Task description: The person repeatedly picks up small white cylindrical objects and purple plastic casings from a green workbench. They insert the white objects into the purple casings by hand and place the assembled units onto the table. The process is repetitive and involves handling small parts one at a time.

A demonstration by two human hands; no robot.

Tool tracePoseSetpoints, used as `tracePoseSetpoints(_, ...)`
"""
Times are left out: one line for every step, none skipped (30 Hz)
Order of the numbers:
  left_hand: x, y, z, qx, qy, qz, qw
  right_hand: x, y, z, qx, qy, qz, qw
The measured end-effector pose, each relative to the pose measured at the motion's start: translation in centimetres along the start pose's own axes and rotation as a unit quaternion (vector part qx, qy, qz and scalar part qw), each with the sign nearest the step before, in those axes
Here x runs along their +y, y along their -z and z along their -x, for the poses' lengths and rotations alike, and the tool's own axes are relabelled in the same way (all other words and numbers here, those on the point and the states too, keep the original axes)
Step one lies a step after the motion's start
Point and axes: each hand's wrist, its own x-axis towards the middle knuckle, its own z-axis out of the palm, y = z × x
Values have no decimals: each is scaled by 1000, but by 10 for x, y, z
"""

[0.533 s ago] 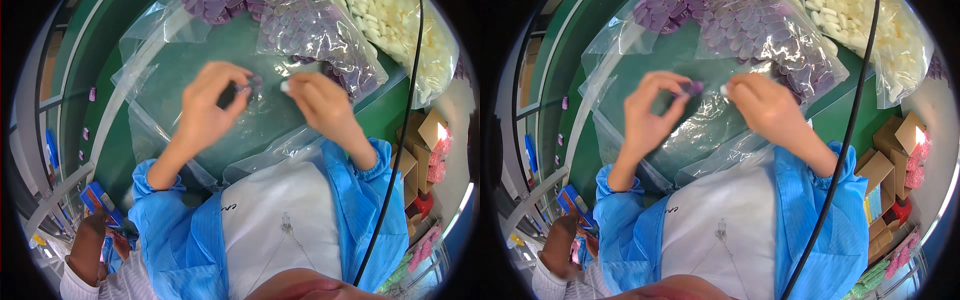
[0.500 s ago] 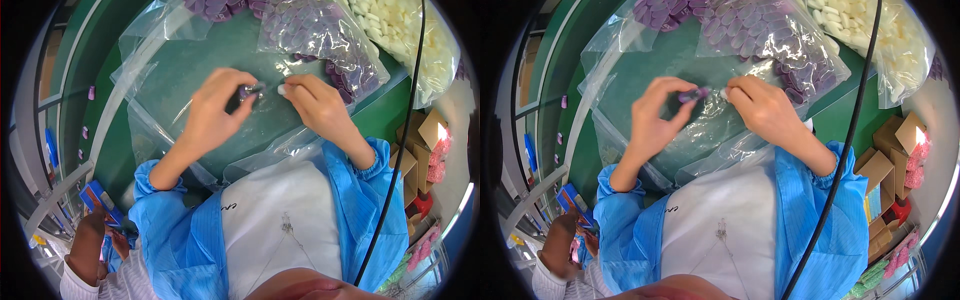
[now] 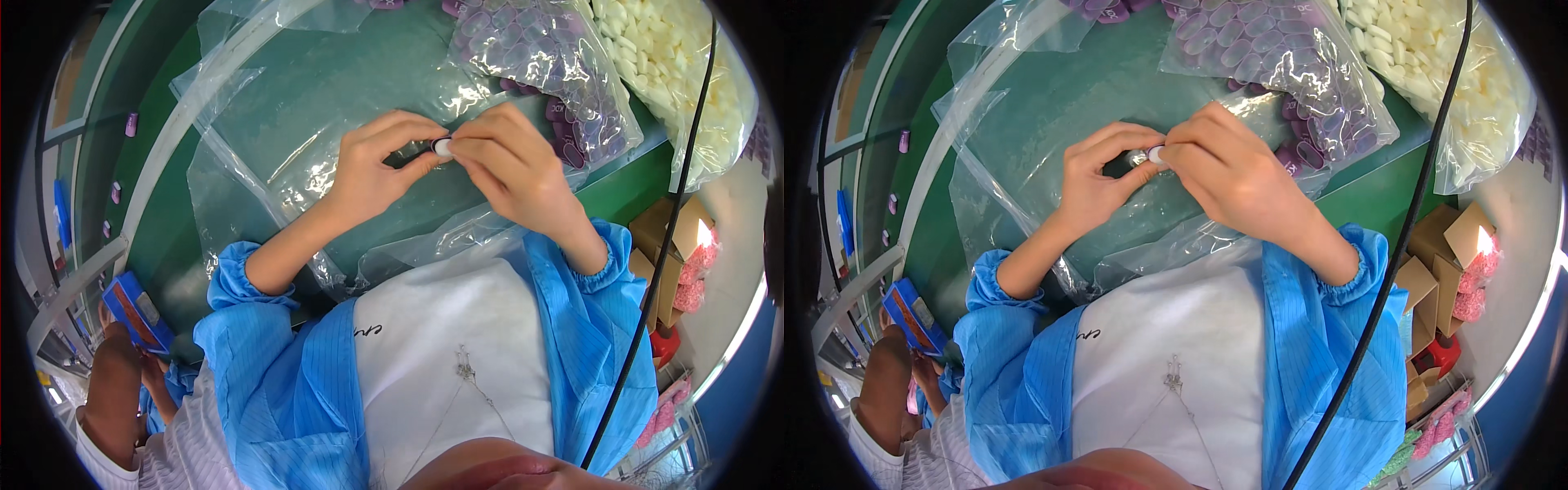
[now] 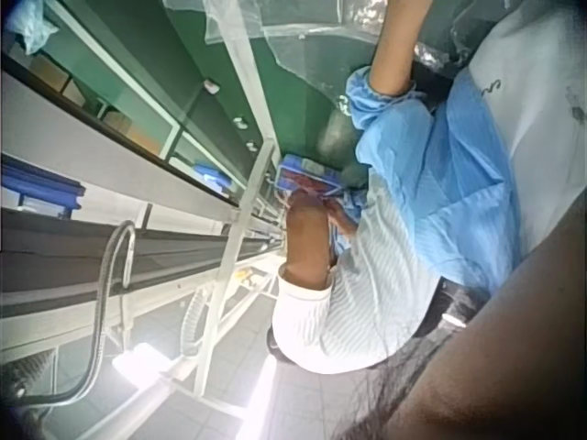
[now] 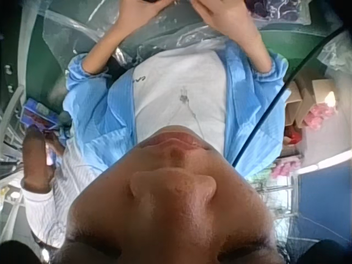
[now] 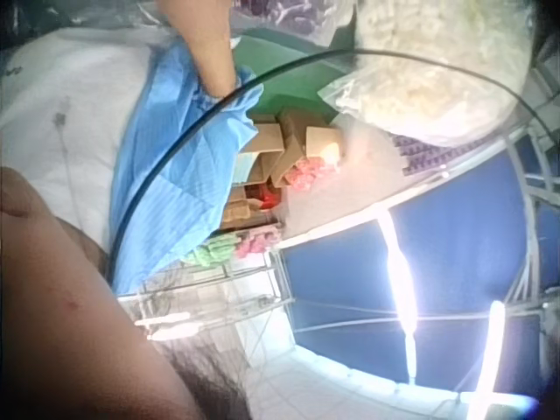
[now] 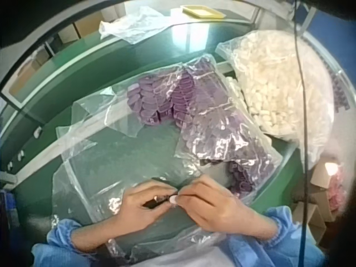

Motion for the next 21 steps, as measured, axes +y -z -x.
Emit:
tracePoseSetpoints(0, 0, 1, 4, 1, 0, 1000, 0, -1, -1, -10, 5, 15, 1000)
tracePoseSetpoints(0, 0, 1, 9, 2, -1, 1000, 1, -1, -1, -20, 10, 30, 999)
tracePoseSetpoints(0, 0, 1, 9, -1, 2, 1000, 1, -2, -1, -30, 15, 46, 998)
tracePoseSetpoints(-1, 0, 0, 6, -4, 5, 1000, -1, -3, -1, -24, 20, 67, 997)
tracePoseSetpoints(-1, 0, 0, 3, -6, 9, 1000, -4, -6, -1, -17, 25, 88, 996)
tracePoseSetpoints(-1, 0, 0, 5, -6, 9, 1000, -5, -8, -1, -10, 30, 109, 994)
tracePoseSetpoints(0, 0, 1, 6, -7, 9, 1000, -5, -12, -1, -1, 33, 102, 994)
tracePoseSetpoints(0, 1, 0, 7, -8, 9, 1000, -5, -15, 1, 8, 35, 96, 995)
tracePoseSetpoints(0, 1, -1, 5, -12, 8, 1000, -5, -16, 1, 18, 37, 90, 995)
tracePoseSetpoints(0, 0, 0, 5, -13, 5, 1000, -2, -15, 1, 6, 42, 71, 997)
tracePoseSetpoints(0, 0, 1, 5, -14, 2, 1000, 2, -12, 1, -5, 47, 52, 998)
tracePoseSetpoints(0, 0, 1, 4, -14, 0, 1000, 5, -9, 1, -16, 51, 33, 998)
tracePoseSetpoints(0, 1, 1, 4, -16, -1, 1000, 5, -5, 2, -16, 48, 29, 998)
tracePoseSetpoints(-1, 1, 1, 4, -17, -3, 1000, 5, -2, 2, -17, 45, 25, 999)
tracePoseSetpoints(-1, 1, 1, 1, -15, -1, 1000, 6, 1, 3, -17, 41, 20, 999)
tracePoseSetpoints(-2, 1, 2, -3, -12, 2, 1000, 7, 4, 4, -21, 43, 31, 998)
tracePoseSetpoints(-3, 0, 3, -7, -9, 5, 1000, 7, 6, 5, -26, 45, 41, 998)
tracePoseSetpoints(-2, 0, 3, -6, -7, 4, 1000, 8, 7, 5, -30, 47, 51, 997)
tracePoseSetpoints(-2, 0, 2, -8, -7, 3, 1000, 9, 6, 6, -27, 54, 58, 996)
tracePoseSetpoints(-2, 0, 2, -10, -7, 1, 1000, 10, 5, 6, -25, 61, 65, 996)
tracePoseSetpoints(-1, 1, 2, -9, -6, 2, 1000, 12, 3, 6, -22, 69, 72, 995)
